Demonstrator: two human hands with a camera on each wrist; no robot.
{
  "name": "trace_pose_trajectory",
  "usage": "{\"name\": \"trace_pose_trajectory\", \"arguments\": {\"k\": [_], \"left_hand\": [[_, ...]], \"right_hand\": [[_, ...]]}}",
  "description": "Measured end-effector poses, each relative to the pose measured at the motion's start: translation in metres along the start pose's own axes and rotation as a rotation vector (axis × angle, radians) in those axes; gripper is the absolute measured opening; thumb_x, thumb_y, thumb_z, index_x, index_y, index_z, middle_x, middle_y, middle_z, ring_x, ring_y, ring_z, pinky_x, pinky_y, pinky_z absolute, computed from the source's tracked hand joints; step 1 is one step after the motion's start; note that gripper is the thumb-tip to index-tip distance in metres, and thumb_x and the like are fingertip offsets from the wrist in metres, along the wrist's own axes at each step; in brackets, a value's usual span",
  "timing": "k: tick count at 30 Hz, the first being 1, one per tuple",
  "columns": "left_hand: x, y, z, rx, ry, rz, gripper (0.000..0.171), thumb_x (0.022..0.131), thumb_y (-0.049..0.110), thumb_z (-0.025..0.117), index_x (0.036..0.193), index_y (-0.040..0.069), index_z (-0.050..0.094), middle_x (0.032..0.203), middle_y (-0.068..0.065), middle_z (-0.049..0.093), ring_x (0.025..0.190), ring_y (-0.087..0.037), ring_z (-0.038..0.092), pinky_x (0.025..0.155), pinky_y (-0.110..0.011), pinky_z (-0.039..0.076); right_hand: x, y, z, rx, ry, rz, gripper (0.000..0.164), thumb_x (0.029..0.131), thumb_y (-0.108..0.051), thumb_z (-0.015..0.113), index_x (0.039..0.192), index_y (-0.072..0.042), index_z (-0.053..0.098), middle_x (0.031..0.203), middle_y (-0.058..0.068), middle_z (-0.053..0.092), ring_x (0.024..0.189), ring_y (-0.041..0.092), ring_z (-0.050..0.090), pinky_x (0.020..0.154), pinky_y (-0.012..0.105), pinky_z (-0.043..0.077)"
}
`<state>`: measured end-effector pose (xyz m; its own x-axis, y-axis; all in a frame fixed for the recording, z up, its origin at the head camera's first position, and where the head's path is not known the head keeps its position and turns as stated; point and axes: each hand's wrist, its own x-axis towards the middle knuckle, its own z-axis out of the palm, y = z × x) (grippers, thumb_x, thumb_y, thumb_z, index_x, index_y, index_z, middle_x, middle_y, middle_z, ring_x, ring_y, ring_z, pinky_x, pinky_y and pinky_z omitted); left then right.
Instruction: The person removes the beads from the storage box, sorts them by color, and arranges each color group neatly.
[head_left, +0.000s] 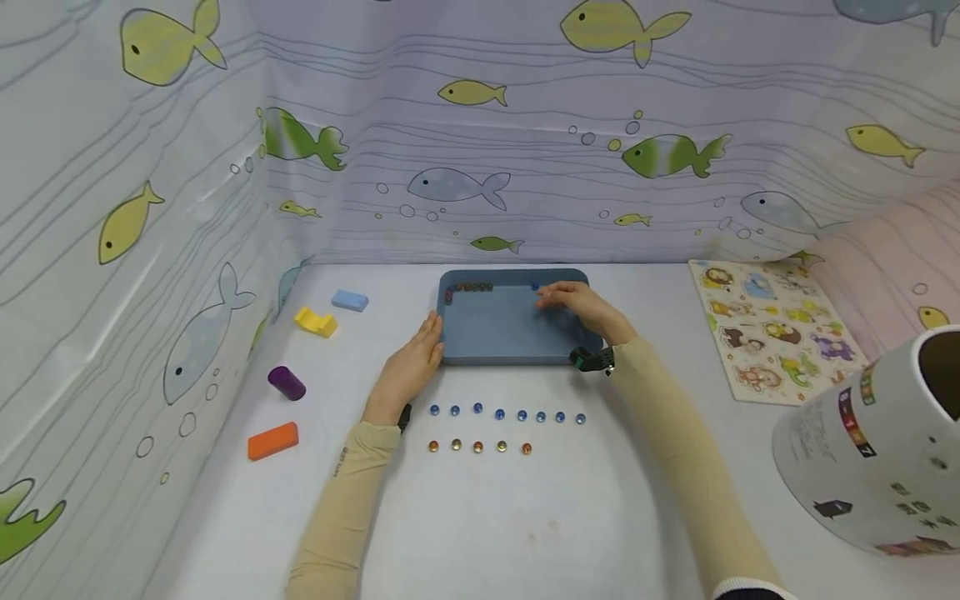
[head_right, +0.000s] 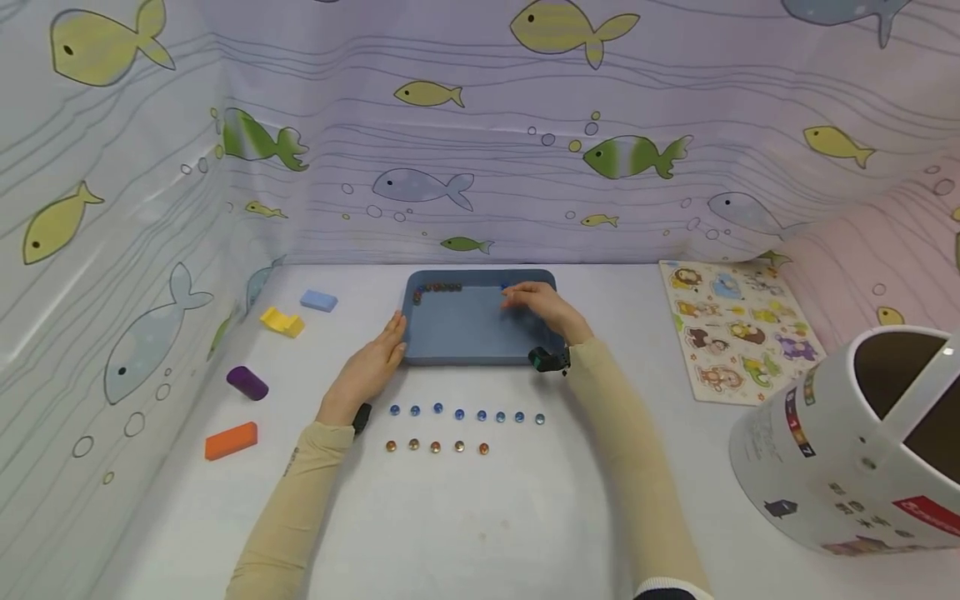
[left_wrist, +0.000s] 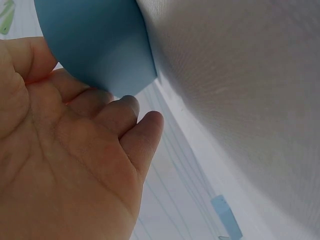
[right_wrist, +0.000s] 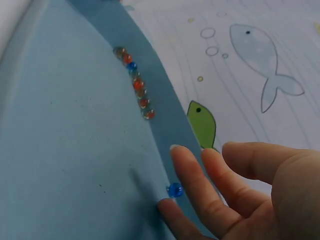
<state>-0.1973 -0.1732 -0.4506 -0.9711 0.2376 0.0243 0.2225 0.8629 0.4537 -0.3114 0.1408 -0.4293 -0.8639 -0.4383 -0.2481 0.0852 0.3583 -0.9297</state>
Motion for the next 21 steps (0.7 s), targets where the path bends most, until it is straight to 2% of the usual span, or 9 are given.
{"name": "trace_pose_trajectory", "arguments": {"k": [4,7,10,13,17,19,21], "left_hand": [[0.0,0.0,0.001,0.001,-0.002,0.004,0.055,0.104,0.022,0.039,0.153,0.001,0.022,0.162,-0.014,0.016,0.148,-0.031,0.024,0.119,-0.049,0.028],[0.0,0.0,0.0,0.007,-0.011,-0.001,0.055,0.105,0.023,0.038,0.153,0.001,0.021,0.162,-0.013,0.014,0.149,-0.029,0.022,0.119,-0.047,0.027],[0.001,0.0,-0.001,0.017,-0.018,-0.015,0.055,0.105,0.024,0.037,0.153,0.003,0.021,0.163,-0.011,0.013,0.149,-0.027,0.02,0.12,-0.046,0.026],[0.002,0.0,-0.001,0.019,-0.017,-0.02,0.055,0.105,0.024,0.037,0.154,0.004,0.021,0.163,-0.01,0.013,0.149,-0.027,0.021,0.12,-0.046,0.026],[0.002,0.0,0.0,0.015,-0.019,-0.018,0.055,0.105,0.024,0.037,0.153,0.003,0.022,0.163,-0.011,0.014,0.149,-0.028,0.022,0.12,-0.046,0.026],[0.002,0.0,0.0,0.016,-0.021,-0.02,0.055,0.105,0.024,0.037,0.153,0.004,0.021,0.163,-0.01,0.014,0.149,-0.028,0.021,0.12,-0.046,0.027],[0.002,0.001,-0.001,0.014,-0.025,-0.025,0.055,0.105,0.024,0.037,0.154,0.004,0.021,0.163,-0.01,0.013,0.15,-0.027,0.02,0.12,-0.046,0.026]], "right_hand": [[0.013,0.004,0.001,0.044,0.073,0.008,0.041,0.103,-0.019,0.045,0.137,0.005,0.05,0.136,0.024,0.055,0.134,0.031,0.047,0.12,0.044,0.027],[0.019,0.004,0.001,0.085,0.114,0.006,0.041,0.103,-0.018,0.046,0.138,0.003,0.049,0.133,0.024,0.058,0.133,0.032,0.05,0.12,0.044,0.026],[0.022,0.004,0.001,0.126,0.148,0.002,0.041,0.103,-0.018,0.045,0.138,0.003,0.049,0.125,0.017,0.066,0.131,0.034,0.051,0.122,0.046,0.02],[0.023,0.005,0.001,0.167,0.192,-0.006,0.04,0.103,-0.016,0.045,0.137,0.004,0.05,0.104,0.002,0.073,0.124,0.031,0.057,0.122,0.046,0.018],[0.023,0.009,0.001,0.24,0.253,-0.009,0.038,0.102,-0.012,0.046,0.136,0.006,0.05,0.082,-0.014,0.068,0.102,0.017,0.065,0.12,0.042,0.026],[0.023,0.011,0.0,0.262,0.264,0.005,0.038,0.102,-0.011,0.045,0.136,0.006,0.05,0.08,-0.013,0.066,0.098,0.013,0.064,0.118,0.04,0.031],[0.024,0.011,0.0,0.256,0.252,0.022,0.038,0.103,-0.011,0.043,0.136,0.006,0.049,0.083,-0.012,0.065,0.102,0.015,0.063,0.116,0.04,0.035]]}}
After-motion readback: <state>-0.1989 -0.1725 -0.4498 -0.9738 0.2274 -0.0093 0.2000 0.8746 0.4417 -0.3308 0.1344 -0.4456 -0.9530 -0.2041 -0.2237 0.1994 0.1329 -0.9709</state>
